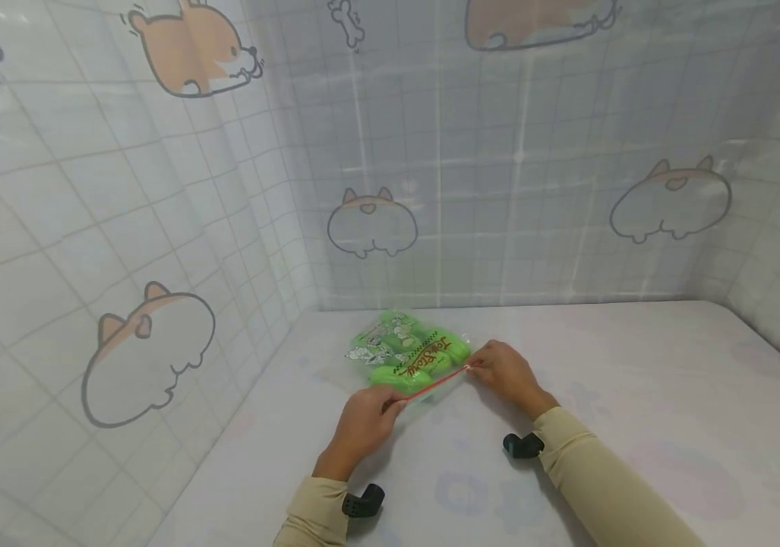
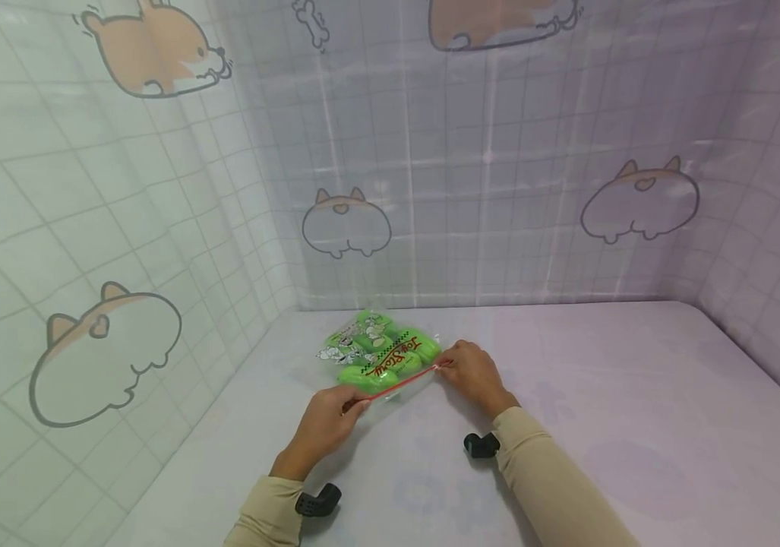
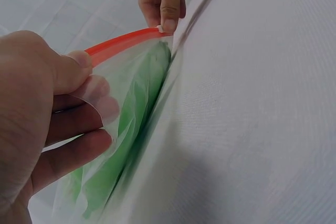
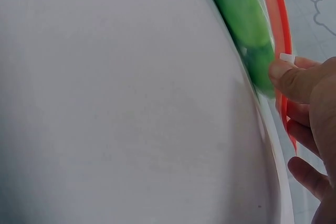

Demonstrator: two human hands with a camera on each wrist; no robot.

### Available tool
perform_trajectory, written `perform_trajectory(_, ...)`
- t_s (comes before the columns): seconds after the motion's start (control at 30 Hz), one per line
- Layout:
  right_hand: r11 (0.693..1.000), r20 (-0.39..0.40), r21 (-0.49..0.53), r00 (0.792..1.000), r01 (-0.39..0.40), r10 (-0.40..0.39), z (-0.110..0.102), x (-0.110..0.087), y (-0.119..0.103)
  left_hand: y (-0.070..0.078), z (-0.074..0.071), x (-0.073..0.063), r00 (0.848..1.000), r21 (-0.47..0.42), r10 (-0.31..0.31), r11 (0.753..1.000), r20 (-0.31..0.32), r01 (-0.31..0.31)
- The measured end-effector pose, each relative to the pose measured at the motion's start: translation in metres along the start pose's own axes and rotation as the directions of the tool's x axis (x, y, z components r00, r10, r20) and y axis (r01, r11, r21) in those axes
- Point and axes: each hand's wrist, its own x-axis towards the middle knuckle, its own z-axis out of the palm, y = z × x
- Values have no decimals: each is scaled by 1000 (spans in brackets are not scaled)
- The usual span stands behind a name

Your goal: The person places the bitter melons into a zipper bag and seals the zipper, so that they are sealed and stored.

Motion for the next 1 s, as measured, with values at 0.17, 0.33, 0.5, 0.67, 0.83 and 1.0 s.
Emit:
perform_trajectory(0.17, 1000, -16, 3, 1000, 3, -3, -1, 0, 4, 1, -1, 0, 1000, -6, -2, 1000, 5, 2)
perform_trajectory(0.33, 1000, -17, 14, 1000, -21, 21, -3, 0, 7, 1, -1, 1, 1000, -11, -10, 1000, 13, 10)
perform_trajectory(0.5, 998, -15, 11, 998, -57, 57, -4, 0, 11, 1, -1, 1, 999, -31, -10, 999, 31, 11)
perform_trajectory(0.67, 998, -17, 14, 998, -67, 67, -4, -1, 13, 0, 2, 0, 1000, -39, -3, 999, 10, 3)
perform_trajectory(0.83, 995, 14, 9, 995, -97, 97, -5, -2, 13, -1, 10, -1, 999, -16, 22, 1000, -39, -23)
perform_trajectory(1.0, 991, 50, 16, 990, -133, 132, -4, -2, 12, 2, 11, -3, 998, 25, 24, 999, -62, -23)
